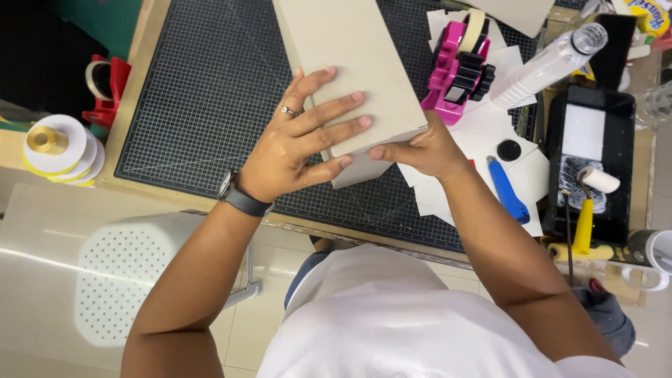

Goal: Assembling a cardboard box by folding edges and applying tape using a dispenser and scraper.

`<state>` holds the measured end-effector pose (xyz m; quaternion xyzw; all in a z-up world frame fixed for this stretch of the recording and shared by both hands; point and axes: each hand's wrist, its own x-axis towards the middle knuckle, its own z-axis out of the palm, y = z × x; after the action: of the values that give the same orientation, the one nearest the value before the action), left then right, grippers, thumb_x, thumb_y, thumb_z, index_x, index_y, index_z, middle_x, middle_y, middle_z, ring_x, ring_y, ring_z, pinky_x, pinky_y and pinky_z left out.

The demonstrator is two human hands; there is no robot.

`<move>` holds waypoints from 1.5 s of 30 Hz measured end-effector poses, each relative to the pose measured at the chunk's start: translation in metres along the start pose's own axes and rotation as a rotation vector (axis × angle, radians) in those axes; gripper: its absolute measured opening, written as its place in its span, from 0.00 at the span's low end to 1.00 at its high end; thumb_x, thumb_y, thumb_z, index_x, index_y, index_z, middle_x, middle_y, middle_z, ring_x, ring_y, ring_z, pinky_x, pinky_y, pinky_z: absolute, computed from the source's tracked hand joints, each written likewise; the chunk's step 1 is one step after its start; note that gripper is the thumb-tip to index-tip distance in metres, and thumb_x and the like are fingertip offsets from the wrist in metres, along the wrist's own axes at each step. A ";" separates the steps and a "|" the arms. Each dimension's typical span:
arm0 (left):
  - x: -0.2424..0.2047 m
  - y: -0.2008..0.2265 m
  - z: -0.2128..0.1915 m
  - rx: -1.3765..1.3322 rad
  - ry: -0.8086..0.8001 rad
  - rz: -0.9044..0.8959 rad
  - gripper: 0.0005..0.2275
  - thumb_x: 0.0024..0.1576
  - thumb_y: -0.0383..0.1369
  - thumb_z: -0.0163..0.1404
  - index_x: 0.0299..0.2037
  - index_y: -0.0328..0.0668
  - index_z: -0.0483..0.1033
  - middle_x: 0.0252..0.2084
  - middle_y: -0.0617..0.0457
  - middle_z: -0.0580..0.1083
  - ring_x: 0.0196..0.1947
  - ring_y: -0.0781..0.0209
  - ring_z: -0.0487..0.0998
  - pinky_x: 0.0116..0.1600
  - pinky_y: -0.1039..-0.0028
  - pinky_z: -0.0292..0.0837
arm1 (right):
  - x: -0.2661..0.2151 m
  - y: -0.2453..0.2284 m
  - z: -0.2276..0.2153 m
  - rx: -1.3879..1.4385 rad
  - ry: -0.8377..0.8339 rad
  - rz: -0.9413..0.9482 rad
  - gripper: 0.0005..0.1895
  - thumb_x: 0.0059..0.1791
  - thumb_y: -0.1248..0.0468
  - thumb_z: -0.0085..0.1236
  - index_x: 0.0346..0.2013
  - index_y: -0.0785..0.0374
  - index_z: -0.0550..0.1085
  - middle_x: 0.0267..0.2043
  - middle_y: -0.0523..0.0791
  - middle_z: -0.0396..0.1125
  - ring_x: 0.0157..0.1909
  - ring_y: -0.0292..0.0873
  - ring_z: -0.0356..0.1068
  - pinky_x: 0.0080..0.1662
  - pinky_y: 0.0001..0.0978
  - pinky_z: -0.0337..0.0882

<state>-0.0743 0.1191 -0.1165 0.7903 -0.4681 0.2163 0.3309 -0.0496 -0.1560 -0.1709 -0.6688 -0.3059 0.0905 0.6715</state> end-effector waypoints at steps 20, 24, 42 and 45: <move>0.009 0.006 -0.004 0.023 -0.040 -0.021 0.17 0.67 0.37 0.54 0.65 0.50 0.72 0.70 0.51 0.68 0.75 0.34 0.57 0.78 0.32 0.48 | 0.001 0.001 -0.002 0.040 -0.063 -0.011 0.23 0.49 0.63 0.68 0.58 0.58 0.74 0.60 0.46 0.72 0.64 0.42 0.71 0.66 0.38 0.73; 0.012 0.007 -0.004 0.046 -0.027 -0.009 0.17 0.67 0.37 0.55 0.65 0.48 0.72 0.69 0.49 0.69 0.74 0.33 0.59 0.76 0.32 0.52 | -0.012 0.011 -0.004 0.192 0.060 -0.024 0.21 0.51 0.61 0.66 0.55 0.66 0.73 0.52 0.45 0.73 0.55 0.40 0.72 0.53 0.32 0.78; 0.014 0.010 -0.006 0.042 -0.028 0.000 0.15 0.67 0.37 0.53 0.63 0.45 0.74 0.68 0.47 0.70 0.73 0.32 0.60 0.75 0.36 0.55 | -0.033 0.009 0.013 0.154 0.425 -0.051 0.06 0.56 0.63 0.57 0.44 0.63 0.76 0.39 0.40 0.72 0.42 0.34 0.69 0.48 0.26 0.72; 0.014 0.011 -0.007 0.055 -0.041 -0.017 0.15 0.68 0.38 0.53 0.63 0.47 0.74 0.68 0.48 0.69 0.73 0.32 0.59 0.76 0.32 0.51 | -0.032 0.013 0.011 0.177 0.417 -0.056 0.05 0.56 0.64 0.58 0.42 0.63 0.76 0.39 0.41 0.73 0.42 0.34 0.69 0.48 0.27 0.73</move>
<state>-0.0773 0.1120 -0.0996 0.8072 -0.4621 0.2102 0.3013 -0.0773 -0.1629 -0.1939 -0.6026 -0.1698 -0.0421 0.7787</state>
